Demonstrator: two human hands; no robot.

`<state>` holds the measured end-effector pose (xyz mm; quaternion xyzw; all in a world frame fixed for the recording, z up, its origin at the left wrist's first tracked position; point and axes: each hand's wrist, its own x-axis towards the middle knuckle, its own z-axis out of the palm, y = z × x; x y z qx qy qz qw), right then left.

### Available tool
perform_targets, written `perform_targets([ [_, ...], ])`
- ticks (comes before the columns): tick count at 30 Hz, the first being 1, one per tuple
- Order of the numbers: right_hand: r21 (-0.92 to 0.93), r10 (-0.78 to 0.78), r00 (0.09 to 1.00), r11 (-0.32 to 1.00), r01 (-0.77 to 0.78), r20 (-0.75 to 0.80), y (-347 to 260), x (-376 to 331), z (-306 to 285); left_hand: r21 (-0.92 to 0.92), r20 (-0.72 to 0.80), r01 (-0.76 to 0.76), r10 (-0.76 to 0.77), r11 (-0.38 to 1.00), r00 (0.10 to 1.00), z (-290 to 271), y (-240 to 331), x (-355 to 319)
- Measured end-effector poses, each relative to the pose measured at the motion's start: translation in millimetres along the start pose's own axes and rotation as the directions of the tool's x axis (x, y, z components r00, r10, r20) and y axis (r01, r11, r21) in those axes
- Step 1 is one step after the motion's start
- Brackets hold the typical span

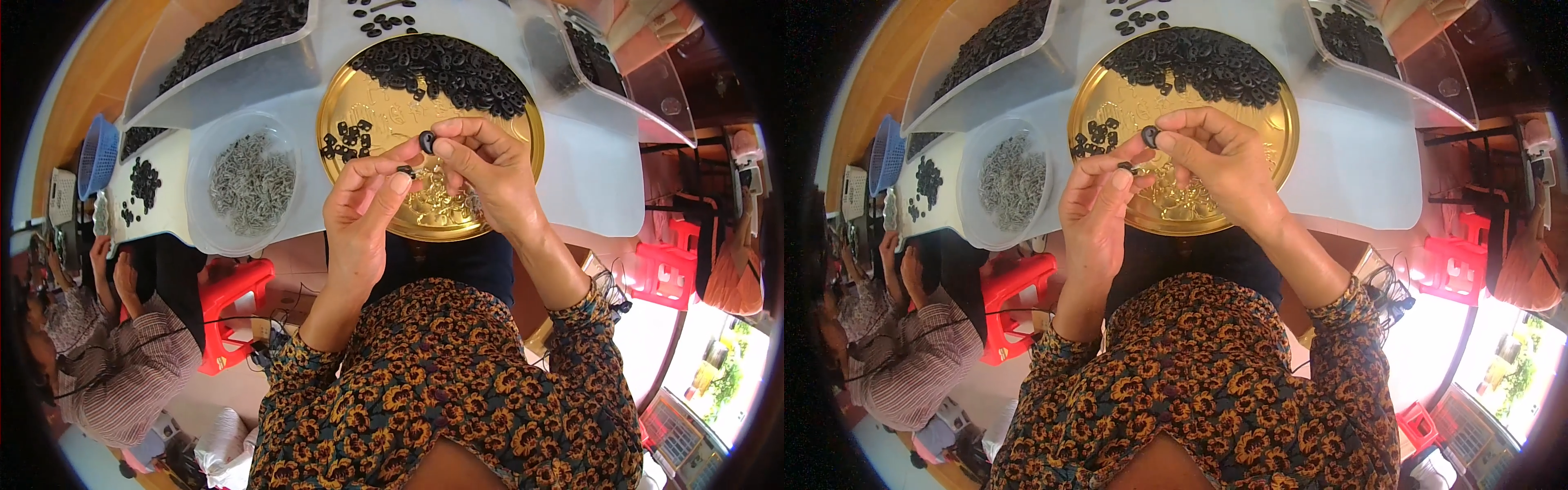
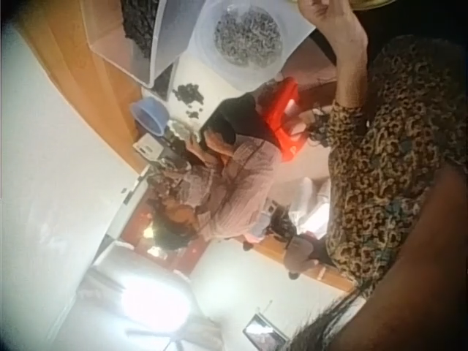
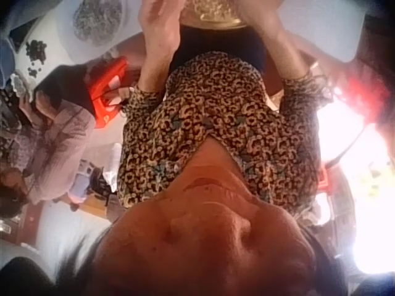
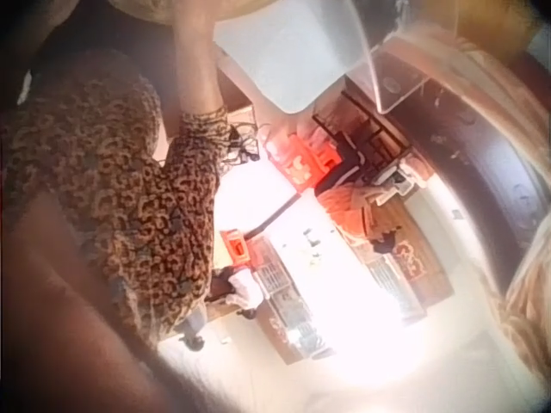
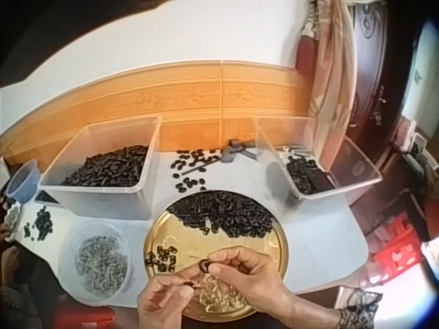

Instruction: The person picks up plastic cord lock pieces from a round tray and assembles them together by hand.

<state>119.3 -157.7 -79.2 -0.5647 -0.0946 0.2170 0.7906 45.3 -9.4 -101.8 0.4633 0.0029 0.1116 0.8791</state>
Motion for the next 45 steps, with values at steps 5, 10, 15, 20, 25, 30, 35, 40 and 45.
perform_targets([
  [5,-0.180,-0.095,0.993,0.980,0.082,-0.067,2,-3,4,-0.014,0.018,0.022,-0.021,1.000,1.000,0,-3,4],
  [10,-0.148,-0.115,0.992,0.983,0.106,-0.054,5,-9,1,-0.025,0.009,0.045,-0.044,0.999,0.999,4,-3,4],
  [15,-0.003,-0.109,0.993,0.994,0.109,-0.043,5,-10,2,-0.020,-0.010,0.019,-0.020,1.000,1.000,8,1,5],
  [20,0.158,-0.045,0.999,0.986,0.045,-0.003,9,-12,-2,-0.055,0.020,-0.012,0.013,0.998,1.000,6,1,4],
  [25,-0.002,-0.166,0.983,0.986,0.167,-0.083,12,-16,6,-0.015,0.004,-0.023,0.023,1.000,1.000,9,2,3],
  [30,-0.235,-0.310,0.942,0.932,0.275,-0.126,21,-16,5,-0.036,-0.005,0.002,-0.003,0.999,1.000,10,0,4],
  [35,-0.670,-0.591,0.805,0.577,0.468,0.053,13,-15,1,-0.032,0.002,0.026,-0.026,0.999,1.000,9,1,6],
  [40,-0.666,-0.728,0.649,0.375,0.645,0.219,12,-9,-4,-0.096,0.038,0.004,0.000,0.995,0.999,6,-1,9],
  [45,-0.596,-0.656,0.726,0.504,0.625,0.206,15,-16,-5,-0.085,0.047,0.015,-0.012,0.996,0.999,7,-1,10],
])
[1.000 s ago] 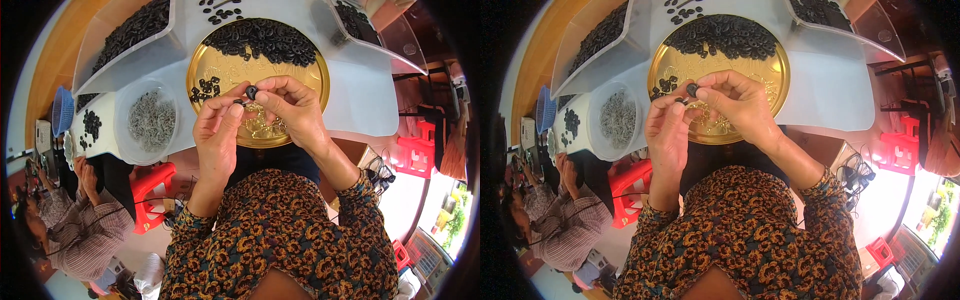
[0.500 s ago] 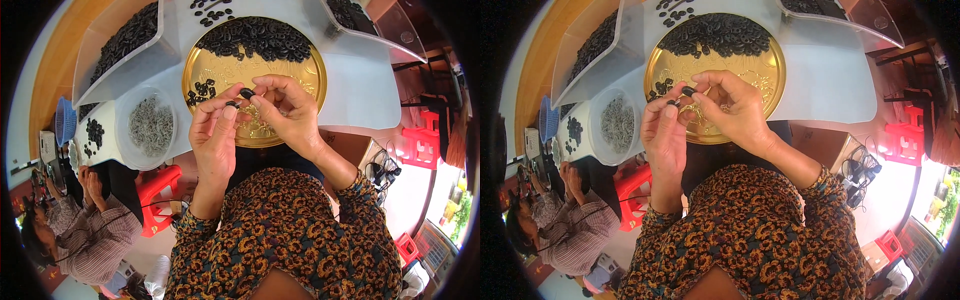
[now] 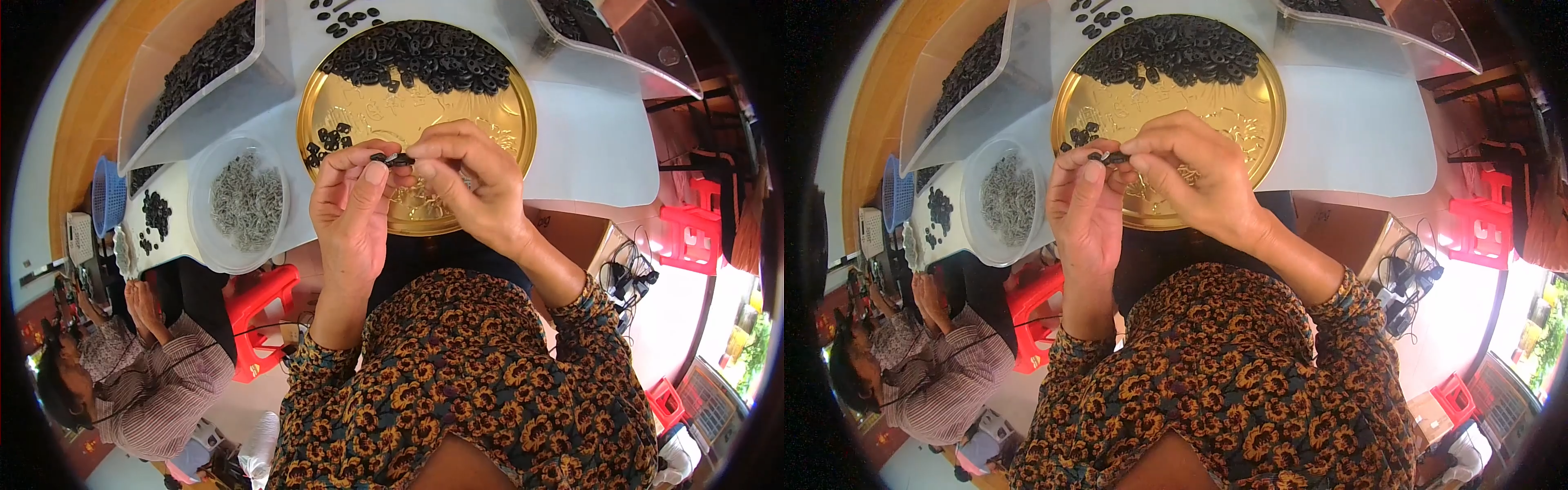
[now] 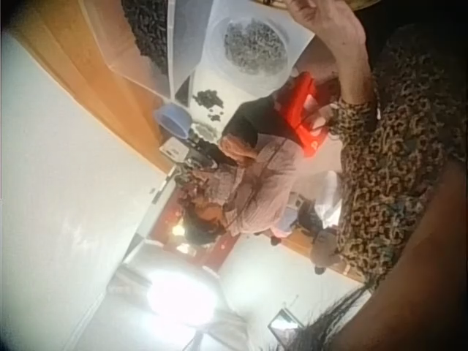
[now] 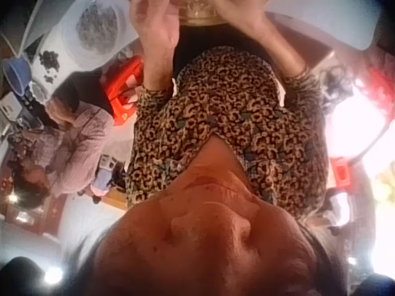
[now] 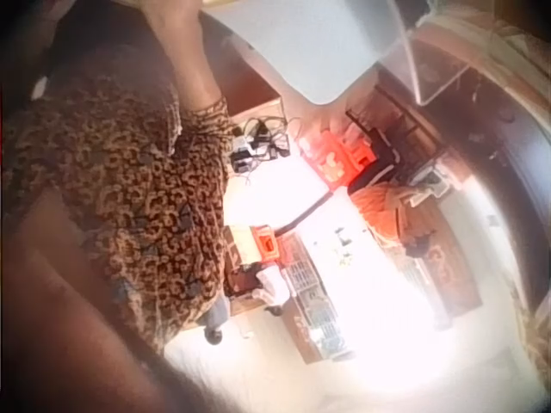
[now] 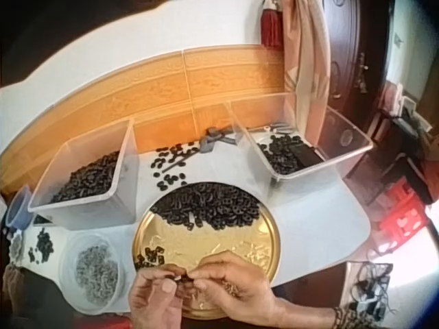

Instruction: The person picks up plastic cord lock pieces from a round tray and assembles them together by hand.

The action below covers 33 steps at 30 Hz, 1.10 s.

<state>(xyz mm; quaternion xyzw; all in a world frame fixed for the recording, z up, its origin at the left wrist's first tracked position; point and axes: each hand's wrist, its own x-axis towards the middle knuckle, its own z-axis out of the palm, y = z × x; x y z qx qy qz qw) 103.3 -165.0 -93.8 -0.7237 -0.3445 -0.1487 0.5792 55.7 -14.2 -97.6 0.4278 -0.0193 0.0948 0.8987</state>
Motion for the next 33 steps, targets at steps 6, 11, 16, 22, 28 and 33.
perform_targets([
  [6,0.593,0.565,0.754,0.496,-0.634,0.334,-2,9,-10,-0.008,0.025,-0.001,0.001,1.000,1.000,-4,1,1],
  [11,0.486,0.524,0.742,0.561,-0.670,0.419,-1,11,-15,0.070,-0.015,-0.002,0.003,0.998,1.000,-4,-1,-2],
  [16,0.237,0.469,0.826,0.804,-0.546,0.312,0,9,-10,0.170,-0.060,0.012,-0.002,0.985,0.998,-3,0,0],
  [22,0.486,0.620,0.732,0.565,-0.667,0.283,1,7,-5,0.062,-0.116,0.107,-0.099,0.992,0.988,3,5,0],
  [28,0.769,0.667,0.589,0.038,-0.638,0.456,4,4,0,0.137,-0.101,0.073,-0.059,0.988,0.993,-2,-4,-4],
  [33,0.791,0.638,0.620,0.030,-0.612,0.456,1,3,1,0.145,-0.116,0.065,-0.048,0.987,0.992,0,-3,-4],
])
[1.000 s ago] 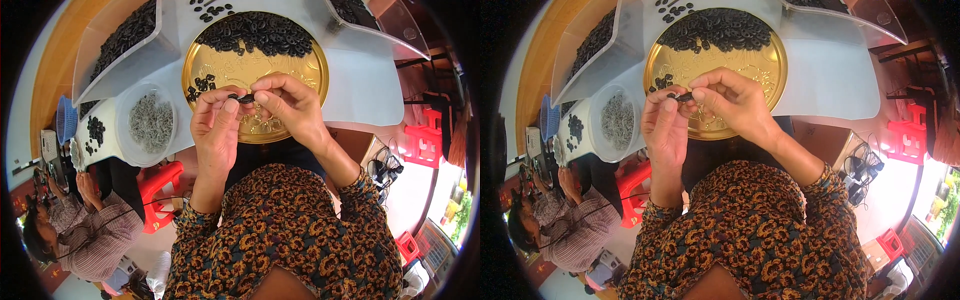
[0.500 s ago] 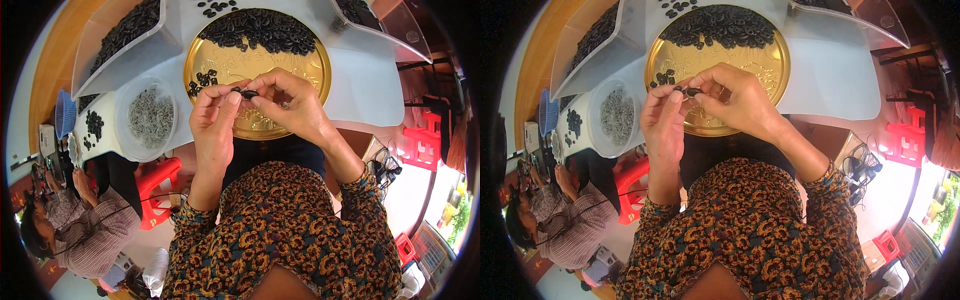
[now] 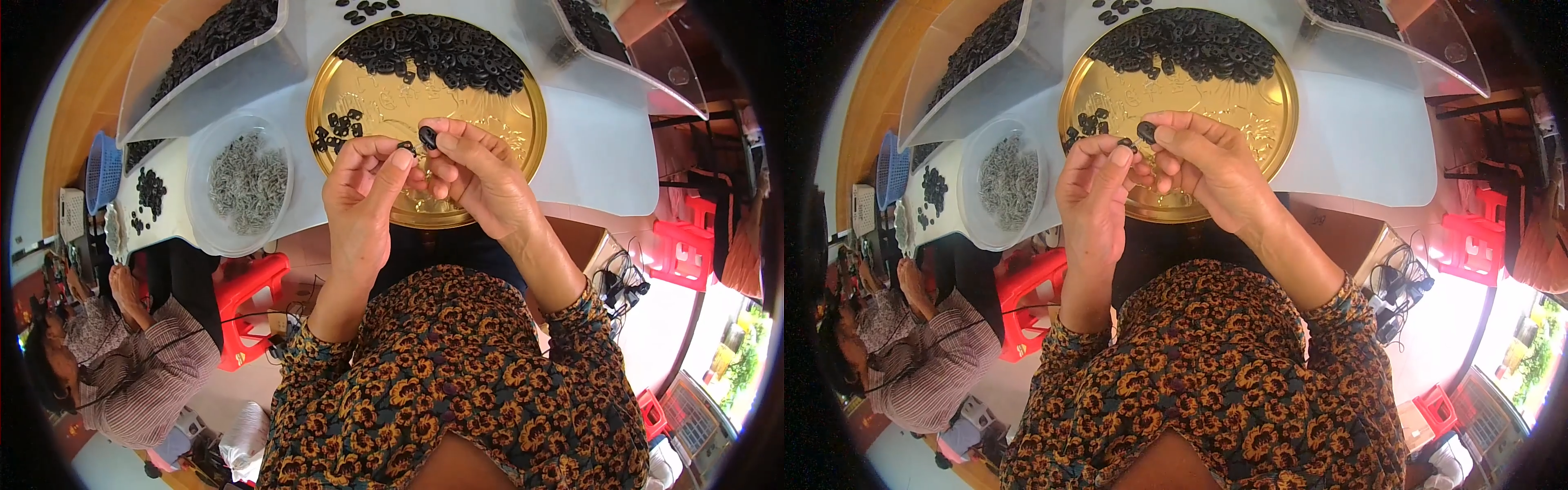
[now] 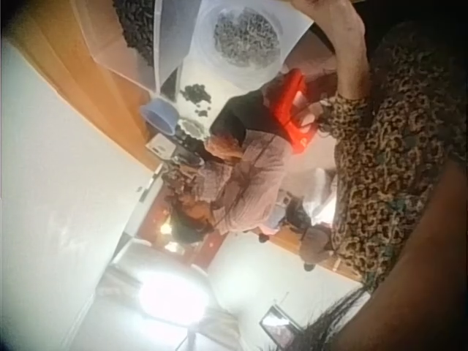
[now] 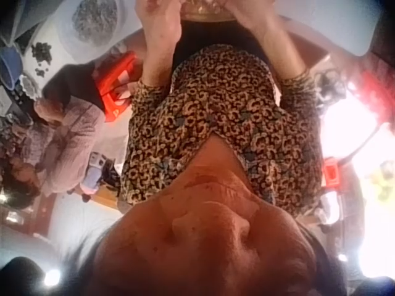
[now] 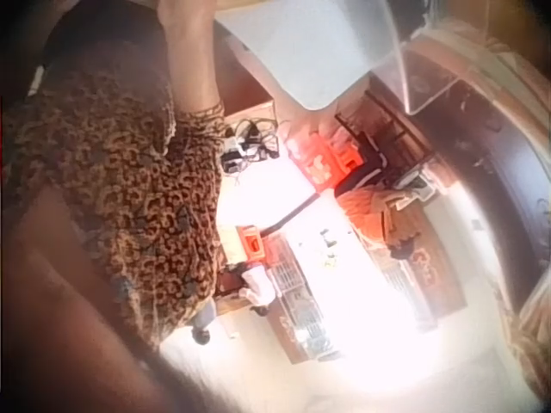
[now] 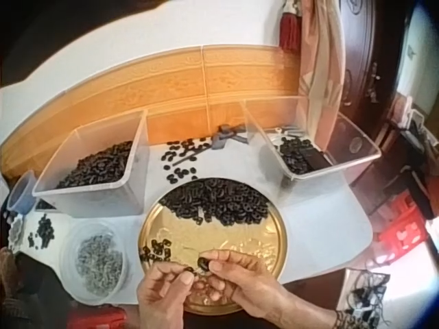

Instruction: The person picks up plastic cord lock pieces from a round tray and assembles them together by hand.

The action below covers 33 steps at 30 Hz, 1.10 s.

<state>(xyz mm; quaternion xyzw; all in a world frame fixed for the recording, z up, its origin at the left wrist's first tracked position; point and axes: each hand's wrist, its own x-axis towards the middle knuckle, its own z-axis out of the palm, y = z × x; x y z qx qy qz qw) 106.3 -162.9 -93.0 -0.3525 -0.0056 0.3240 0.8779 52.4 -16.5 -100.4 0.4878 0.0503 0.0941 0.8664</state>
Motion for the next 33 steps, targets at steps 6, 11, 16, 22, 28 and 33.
perform_targets([
  [6,-0.112,-0.108,0.993,0.988,0.103,-0.042,5,-3,5,0.003,-0.012,0.000,0.000,1.000,1.000,-1,0,-1],
  [11,-0.286,-0.240,0.969,0.934,0.216,-0.054,9,-3,5,-0.021,-0.023,-0.008,0.008,1.000,1.000,-2,-2,-1],
  [16,-0.304,-0.276,0.959,0.921,0.245,-0.062,11,-2,6,-0.017,-0.032,-0.010,0.009,1.000,0.999,-2,-1,-2],
  [22,-0.317,-0.275,0.958,0.918,0.238,-0.077,10,-3,6,-0.007,-0.029,-0.007,0.007,1.000,1.000,1,-1,0],
  [28,-0.326,-0.268,0.960,0.918,0.227,-0.084,10,-1,6,0.061,-0.046,-0.028,0.030,0.998,0.998,5,1,0],
  [33,-0.359,-0.273,0.959,0.904,0.231,-0.071,10,-1,7,0.059,-0.055,-0.011,0.014,0.998,0.998,5,0,1],
])
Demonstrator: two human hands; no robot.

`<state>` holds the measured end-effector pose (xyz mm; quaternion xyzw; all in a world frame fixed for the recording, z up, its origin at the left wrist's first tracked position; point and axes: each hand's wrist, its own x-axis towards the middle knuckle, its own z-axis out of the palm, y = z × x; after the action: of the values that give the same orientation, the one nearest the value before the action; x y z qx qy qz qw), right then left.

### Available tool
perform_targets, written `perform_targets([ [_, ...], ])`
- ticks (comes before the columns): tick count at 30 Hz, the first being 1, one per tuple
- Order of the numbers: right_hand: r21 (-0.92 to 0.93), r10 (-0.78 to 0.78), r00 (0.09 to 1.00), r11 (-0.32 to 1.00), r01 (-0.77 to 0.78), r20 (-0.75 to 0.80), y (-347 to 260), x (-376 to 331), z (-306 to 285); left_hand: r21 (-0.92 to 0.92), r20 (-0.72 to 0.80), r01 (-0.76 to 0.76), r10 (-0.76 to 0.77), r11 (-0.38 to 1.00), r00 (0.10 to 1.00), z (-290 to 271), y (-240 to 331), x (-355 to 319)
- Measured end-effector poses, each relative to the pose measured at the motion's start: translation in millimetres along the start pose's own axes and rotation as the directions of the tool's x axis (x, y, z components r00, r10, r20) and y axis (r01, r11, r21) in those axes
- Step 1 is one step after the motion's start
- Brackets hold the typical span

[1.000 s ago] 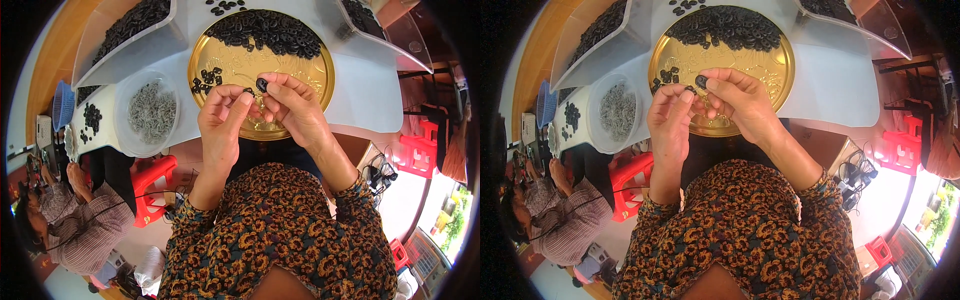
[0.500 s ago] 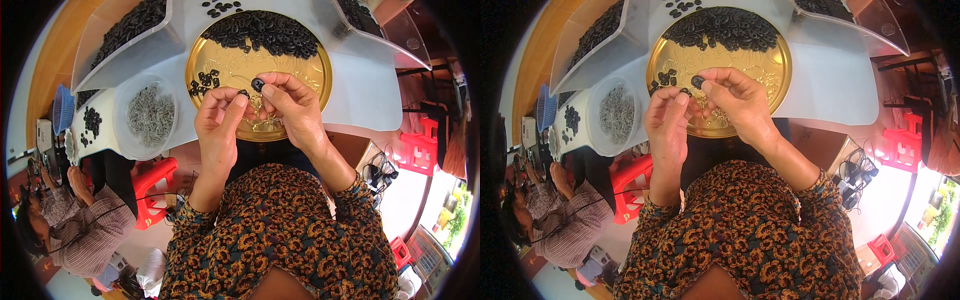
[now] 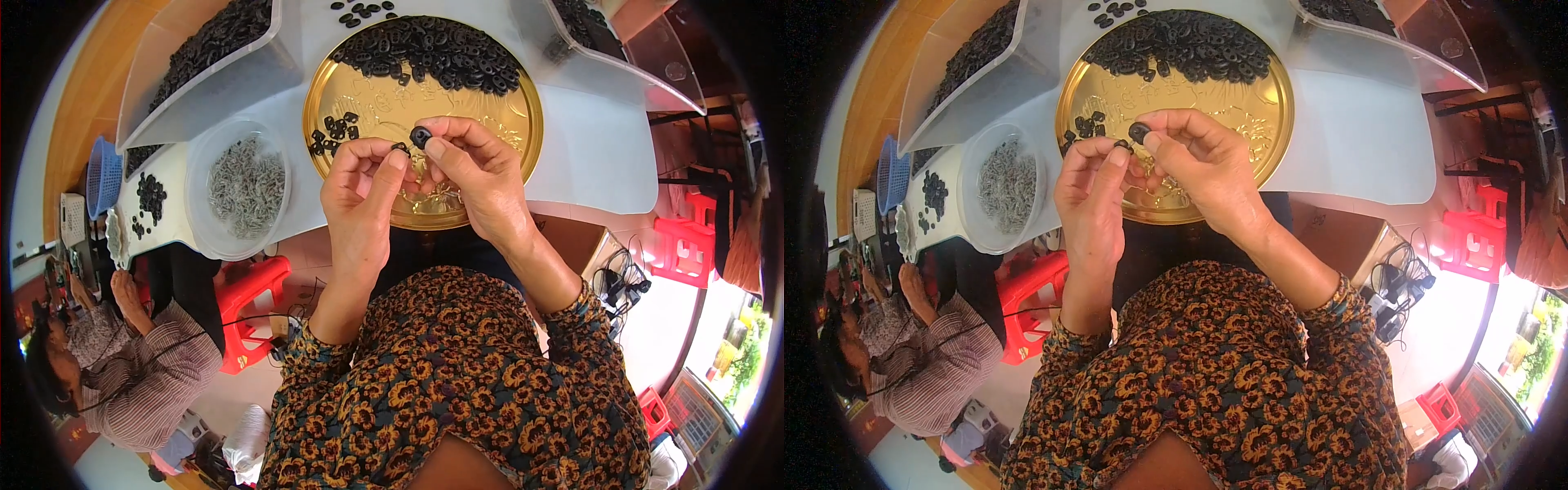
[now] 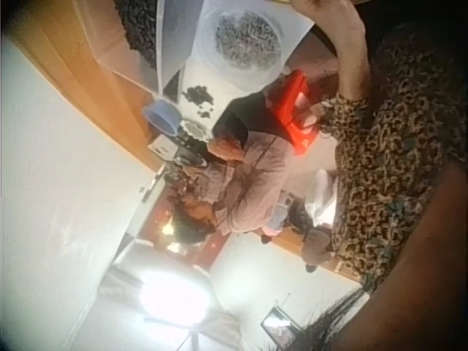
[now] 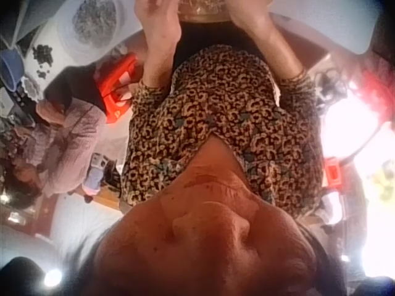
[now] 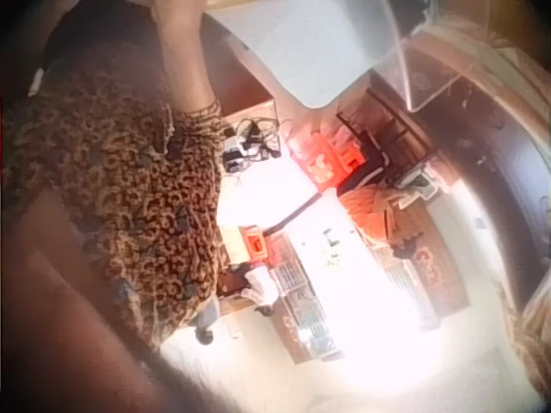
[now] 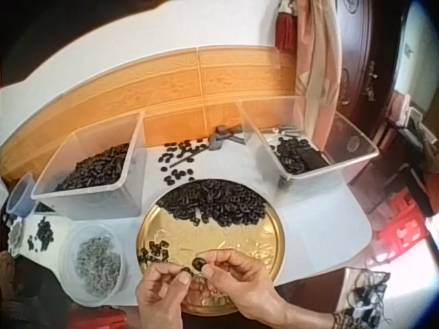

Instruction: The person picks up plastic cord lock pieces from a round tray and assembles them together by hand.

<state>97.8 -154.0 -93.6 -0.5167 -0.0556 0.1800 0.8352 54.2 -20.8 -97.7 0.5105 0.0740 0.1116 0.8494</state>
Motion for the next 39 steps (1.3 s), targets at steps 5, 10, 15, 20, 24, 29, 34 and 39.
perform_targets([
  [5,-0.170,-0.086,0.996,0.982,0.082,-0.016,0,-1,2,-0.004,-0.004,0.023,-0.023,1.000,1.000,-1,0,0],
  [10,-0.207,-0.054,0.998,0.977,0.048,-0.025,-4,-1,4,0.013,-0.021,0.052,-0.051,0.999,0.998,-1,1,0],
  [15,-0.172,-0.010,0.999,0.985,0.004,-0.036,-2,2,3,0.062,-0.026,0.033,-0.031,0.998,0.999,2,1,1],
  [20,-0.172,-0.079,0.995,0.983,0.067,-0.066,4,3,5,0.089,-0.043,-0.010,0.014,0.996,0.999,4,-3,2],
  [24,-0.193,-0.026,0.998,0.981,0.015,-0.052,1,4,2,0.010,-0.054,0.032,-0.032,0.999,0.998,0,-4,3],
  [29,-0.242,0.009,1.000,0.970,-0.009,-0.001,-4,5,2,0.043,-0.028,0.067,-0.066,0.997,0.997,-7,-4,3],
  [34,-0.058,0.041,0.994,0.997,-0.047,-0.103,-9,9,-13,0.050,-0.048,0.080,-0.078,0.995,0.996,-4,-4,5],
  [39,0.212,0.140,0.990,0.967,-0.139,0.010,-15,1,-35,0.043,-0.036,0.067,-0.066,0.997,0.997,-6,-2,4],
])
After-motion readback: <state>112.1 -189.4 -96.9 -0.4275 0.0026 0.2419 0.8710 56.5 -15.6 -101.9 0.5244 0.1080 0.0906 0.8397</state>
